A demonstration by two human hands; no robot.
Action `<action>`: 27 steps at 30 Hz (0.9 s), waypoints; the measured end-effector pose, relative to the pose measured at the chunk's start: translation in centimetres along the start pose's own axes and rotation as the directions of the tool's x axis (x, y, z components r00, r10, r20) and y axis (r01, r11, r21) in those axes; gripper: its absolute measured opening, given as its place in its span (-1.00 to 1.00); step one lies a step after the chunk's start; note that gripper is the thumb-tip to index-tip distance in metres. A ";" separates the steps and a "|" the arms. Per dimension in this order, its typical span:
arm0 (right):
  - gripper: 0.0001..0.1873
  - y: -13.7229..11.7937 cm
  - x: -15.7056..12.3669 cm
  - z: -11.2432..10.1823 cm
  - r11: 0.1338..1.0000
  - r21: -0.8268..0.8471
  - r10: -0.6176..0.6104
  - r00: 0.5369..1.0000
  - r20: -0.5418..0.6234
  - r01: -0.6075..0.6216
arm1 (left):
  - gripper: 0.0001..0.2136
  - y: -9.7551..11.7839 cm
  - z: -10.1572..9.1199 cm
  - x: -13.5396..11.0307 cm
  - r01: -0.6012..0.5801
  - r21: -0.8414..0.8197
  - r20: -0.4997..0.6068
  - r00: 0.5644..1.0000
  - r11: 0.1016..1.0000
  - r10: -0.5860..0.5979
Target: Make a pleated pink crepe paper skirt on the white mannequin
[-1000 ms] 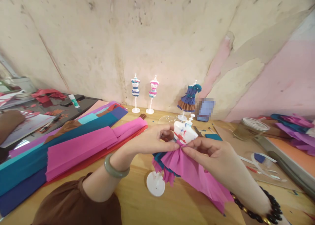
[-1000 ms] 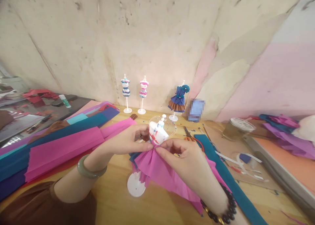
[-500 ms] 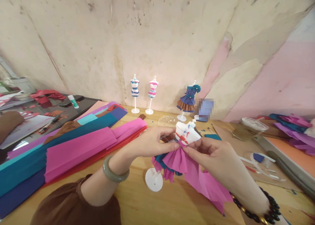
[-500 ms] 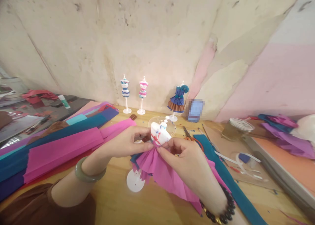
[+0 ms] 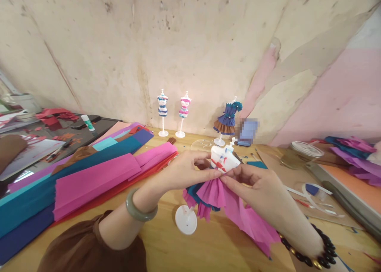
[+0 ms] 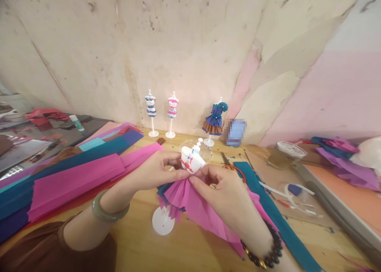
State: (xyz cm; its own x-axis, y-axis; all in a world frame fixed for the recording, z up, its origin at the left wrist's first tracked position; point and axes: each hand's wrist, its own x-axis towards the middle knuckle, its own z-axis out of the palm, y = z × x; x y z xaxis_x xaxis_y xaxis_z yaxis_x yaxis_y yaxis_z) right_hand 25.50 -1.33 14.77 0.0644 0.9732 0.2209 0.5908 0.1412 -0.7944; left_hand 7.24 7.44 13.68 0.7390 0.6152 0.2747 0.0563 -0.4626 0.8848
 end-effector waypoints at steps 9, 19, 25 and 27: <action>-0.66 0.7 0.2 -1.0 0.983 -0.163 -0.082 0.997 -0.007 0.080 | -0.73 -0.3 -0.2 0.2 0.009 0.016 -0.101 0.995 1.000 -0.007; -0.79 0.5 -1.2 0.9 0.540 -0.513 -0.773 0.635 0.011 0.667 | -0.75 0.0 -1.0 0.3 0.052 -0.141 -0.233 0.969 0.989 -0.084; -0.72 0.1 -0.7 1.8 0.350 -0.574 -0.866 0.489 0.101 0.740 | -0.77 -0.5 -1.4 0.4 0.040 -0.340 -0.202 0.973 0.940 -0.114; -0.72 0.1 -0.6 2.1 0.339 -0.572 -0.869 0.481 0.113 0.747 | -0.77 -0.7 -1.6 0.4 0.038 -0.379 -0.198 0.973 0.925 -0.122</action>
State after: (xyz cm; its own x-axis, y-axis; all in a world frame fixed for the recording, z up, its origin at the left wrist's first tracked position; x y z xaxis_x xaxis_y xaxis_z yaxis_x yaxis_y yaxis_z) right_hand 23.87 -1.56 13.37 -0.5737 0.3660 0.7328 0.7084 0.6708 0.2195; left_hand 6.46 9.01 13.75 0.5788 0.7811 0.2341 -0.1741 -0.1622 0.9713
